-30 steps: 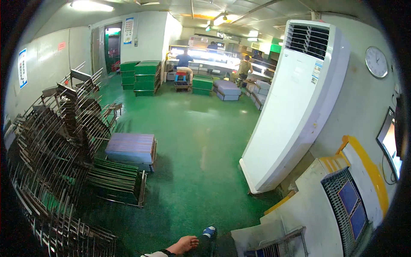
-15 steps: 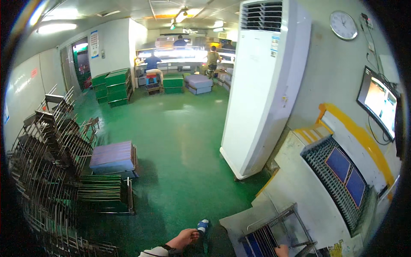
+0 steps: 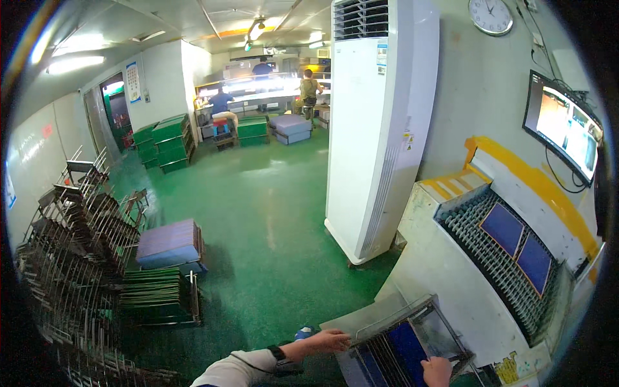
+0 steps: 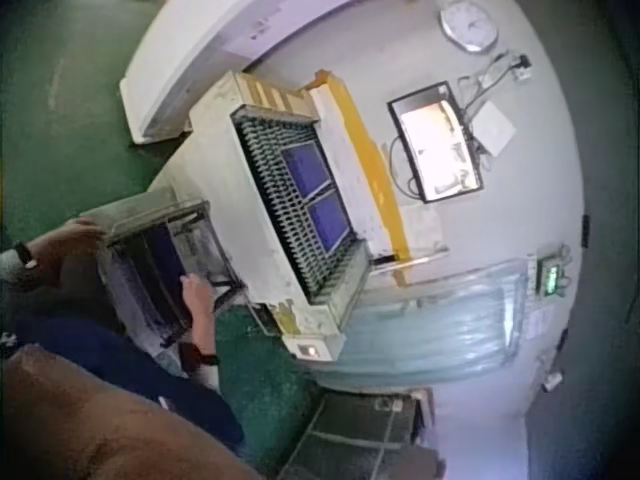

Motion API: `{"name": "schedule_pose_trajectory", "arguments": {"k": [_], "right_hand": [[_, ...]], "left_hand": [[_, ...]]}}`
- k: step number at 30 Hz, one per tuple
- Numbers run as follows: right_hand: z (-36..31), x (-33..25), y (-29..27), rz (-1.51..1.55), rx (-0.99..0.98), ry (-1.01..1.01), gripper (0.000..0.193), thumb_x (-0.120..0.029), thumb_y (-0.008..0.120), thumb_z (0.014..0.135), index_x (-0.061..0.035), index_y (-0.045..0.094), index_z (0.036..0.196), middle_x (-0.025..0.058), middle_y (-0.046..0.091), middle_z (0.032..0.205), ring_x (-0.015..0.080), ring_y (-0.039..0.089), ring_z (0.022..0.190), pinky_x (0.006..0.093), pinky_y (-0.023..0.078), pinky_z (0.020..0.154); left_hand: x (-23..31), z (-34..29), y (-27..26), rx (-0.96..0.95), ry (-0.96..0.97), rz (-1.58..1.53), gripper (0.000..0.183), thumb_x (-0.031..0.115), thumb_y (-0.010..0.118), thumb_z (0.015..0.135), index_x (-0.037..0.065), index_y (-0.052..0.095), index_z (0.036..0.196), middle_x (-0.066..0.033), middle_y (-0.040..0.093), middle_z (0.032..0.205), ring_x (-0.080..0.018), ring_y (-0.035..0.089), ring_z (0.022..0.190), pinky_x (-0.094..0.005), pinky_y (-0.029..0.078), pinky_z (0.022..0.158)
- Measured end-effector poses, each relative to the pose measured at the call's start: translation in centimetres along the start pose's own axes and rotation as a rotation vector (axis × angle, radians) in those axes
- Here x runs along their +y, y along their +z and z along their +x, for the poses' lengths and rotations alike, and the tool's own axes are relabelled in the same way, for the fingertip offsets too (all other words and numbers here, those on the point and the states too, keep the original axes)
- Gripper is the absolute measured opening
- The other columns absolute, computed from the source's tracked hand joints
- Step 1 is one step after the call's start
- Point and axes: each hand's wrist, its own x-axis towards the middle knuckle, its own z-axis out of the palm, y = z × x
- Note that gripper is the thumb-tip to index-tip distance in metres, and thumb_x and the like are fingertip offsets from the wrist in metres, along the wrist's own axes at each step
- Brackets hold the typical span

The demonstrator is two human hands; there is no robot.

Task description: Transfer blue circuit panels from a storage rack to the rollers of a conveyor processing machine.

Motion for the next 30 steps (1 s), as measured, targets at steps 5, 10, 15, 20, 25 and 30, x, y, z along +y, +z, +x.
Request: {"name": "schedule_pose_trajectory", "arguments": {"k": [5, 10, 15, 20, 25, 30], "right_hand": [[0.5, 0.1, -0.8, -0.087, 0.099, -0.129, 0.036, -0.027, 0.054, 0.087, 0.0029, 0.050, 0.066, 0.0200, 0.049, 0.063, 0.0370, 0.050, 0.061, 0.0449, 0.039, 0.058], [-0.1, -3.1, -7.2, -0.247, 0.147, -0.055, 0.033, -0.026, 0.056, 0.083, 0.0015, 0.051, 0.066, 0.0188, 0.051, 0.064, 0.0360, 0.052, 0.063, 0.0440, 0.040, 0.059], [-0.4, -0.4, -11.3, 0.256, 0.143, 0.446, 0.051, -0.044, 0.051, 0.088, 0.0010, 0.059, 0.110, 0.0225, 0.058, 0.110, 0.0388, 0.054, 0.100, 0.0470, 0.042, 0.088], [0.9, 3.6, -10.1, 1.391, 0.733, 0.290, 0.036, -0.013, 0.063, 0.082, 0.0031, 0.055, 0.113, 0.0090, 0.060, 0.107, 0.0247, 0.056, 0.098, 0.0389, 0.044, 0.087], [6.0, 5.5, -8.6, 1.670, 0.607, 0.481, 0.034, -0.015, 0.069, 0.079, 0.0028, 0.059, 0.107, 0.0123, 0.062, 0.102, 0.0265, 0.059, 0.091, 0.0417, 0.047, 0.081], [6.8, 8.6, -9.3, 1.795, 0.480, 0.395, 0.036, -0.025, 0.066, 0.083, 0.0005, 0.059, 0.108, 0.0122, 0.064, 0.102, 0.0247, 0.061, 0.090, 0.0406, 0.049, 0.081]], "left_hand": [[-0.1, 4.4, 6.4, -0.186, -0.008, 0.348, 0.043, 0.044, 0.062, 0.085, 0.004, 0.059, 0.101, -0.0001, 0.057, 0.084, -0.0088, 0.052, 0.068, -0.0235, 0.044, 0.059], [1.1, 3.9, 9.8, -0.281, -0.062, 0.427, 0.049, 0.051, 0.062, 0.082, 0.005, 0.060, 0.100, 0.0014, 0.056, 0.083, -0.0081, 0.051, 0.072, -0.0238, 0.042, 0.060], [-0.5, 6.6, 10.7, -0.293, 0.031, 0.463, 0.056, 0.053, 0.063, 0.081, 0.005, 0.056, 0.110, 0.0004, 0.058, 0.088, -0.0095, 0.053, 0.078, -0.0252, 0.044, 0.067], [1.3, 7.4, 14.2, -0.211, 0.135, 0.405, 0.049, 0.046, 0.064, 0.082, 0.003, 0.057, 0.106, -0.0028, 0.062, 0.089, -0.0131, 0.058, 0.079, -0.0276, 0.047, 0.068], [6.8, 6.9, 14.8, -0.119, 0.049, 0.193, 0.026, 0.028, 0.062, 0.087, 0.004, 0.059, 0.095, -0.0020, 0.059, 0.077, -0.0100, 0.055, 0.068, -0.0248, 0.047, 0.062], [10.6, 8.1, 17.7, -0.120, 0.151, 0.260, 0.018, 0.021, 0.060, 0.089, 0.003, 0.057, 0.091, -0.0028, 0.057, 0.072, -0.0117, 0.054, 0.062, -0.0245, 0.044, 0.057]]}}
